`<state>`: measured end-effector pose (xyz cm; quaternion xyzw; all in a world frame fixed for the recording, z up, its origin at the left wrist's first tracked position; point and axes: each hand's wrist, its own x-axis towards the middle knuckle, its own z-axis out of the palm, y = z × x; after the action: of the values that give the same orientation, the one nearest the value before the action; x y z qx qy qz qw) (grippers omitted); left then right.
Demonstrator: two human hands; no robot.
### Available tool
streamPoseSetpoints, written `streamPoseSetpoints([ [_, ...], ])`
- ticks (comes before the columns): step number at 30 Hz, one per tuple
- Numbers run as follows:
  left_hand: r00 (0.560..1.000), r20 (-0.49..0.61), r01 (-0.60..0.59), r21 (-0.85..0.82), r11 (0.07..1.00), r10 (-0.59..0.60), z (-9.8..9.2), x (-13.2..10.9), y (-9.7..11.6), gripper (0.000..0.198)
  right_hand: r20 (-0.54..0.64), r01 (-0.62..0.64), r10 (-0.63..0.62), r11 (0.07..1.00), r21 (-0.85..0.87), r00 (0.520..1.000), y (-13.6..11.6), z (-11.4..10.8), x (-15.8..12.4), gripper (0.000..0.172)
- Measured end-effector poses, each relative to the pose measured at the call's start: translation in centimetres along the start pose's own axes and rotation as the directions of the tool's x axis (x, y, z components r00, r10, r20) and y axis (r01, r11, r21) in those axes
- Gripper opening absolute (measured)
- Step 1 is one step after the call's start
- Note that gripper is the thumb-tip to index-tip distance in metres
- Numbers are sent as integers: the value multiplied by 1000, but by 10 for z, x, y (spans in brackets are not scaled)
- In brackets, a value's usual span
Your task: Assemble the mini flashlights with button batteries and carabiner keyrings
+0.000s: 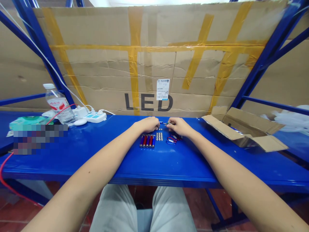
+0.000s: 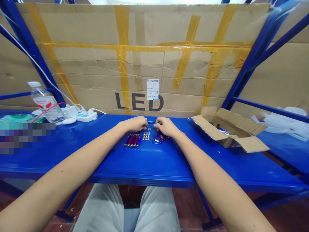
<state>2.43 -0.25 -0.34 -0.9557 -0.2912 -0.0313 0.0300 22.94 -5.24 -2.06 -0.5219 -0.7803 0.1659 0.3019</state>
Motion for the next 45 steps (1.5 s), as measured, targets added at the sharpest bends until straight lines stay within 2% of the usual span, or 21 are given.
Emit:
streamPoseSetpoints([
  [3, 997, -21, 76, -94, 993, -78, 1, -5, -7, 19, -19, 39, -39, 999, 8, 999, 4, 1, 2, 10],
  [8, 970, -148, 140, -298, 944, -190, 6, -7, -10, 17, -13, 61, -60, 997, 44, 998, 4, 5, 3, 10],
  [12, 957, -119, 205, -370, 906, -265, 10, -3, -6, 14, 41, 62, -61, 998, -13, 997, -2, 6, 1, 14],
  [18, 965, -69, 208, -380, 901, -252, 9, -1, -2, 18, 83, 56, -52, 997, -49, 995, -6, 4, 0, 16],
  [29, 963, -56, 212, -447, 869, -264, 11, 3, 0, 19, 70, 58, -53, 996, -73, 996, -3, 6, 2, 16],
  [45, 981, 36, 182, -503, 845, -189, 7, -3, -1, 19, 75, 62, -63, 998, 15, 995, -7, 4, -2, 17],
])
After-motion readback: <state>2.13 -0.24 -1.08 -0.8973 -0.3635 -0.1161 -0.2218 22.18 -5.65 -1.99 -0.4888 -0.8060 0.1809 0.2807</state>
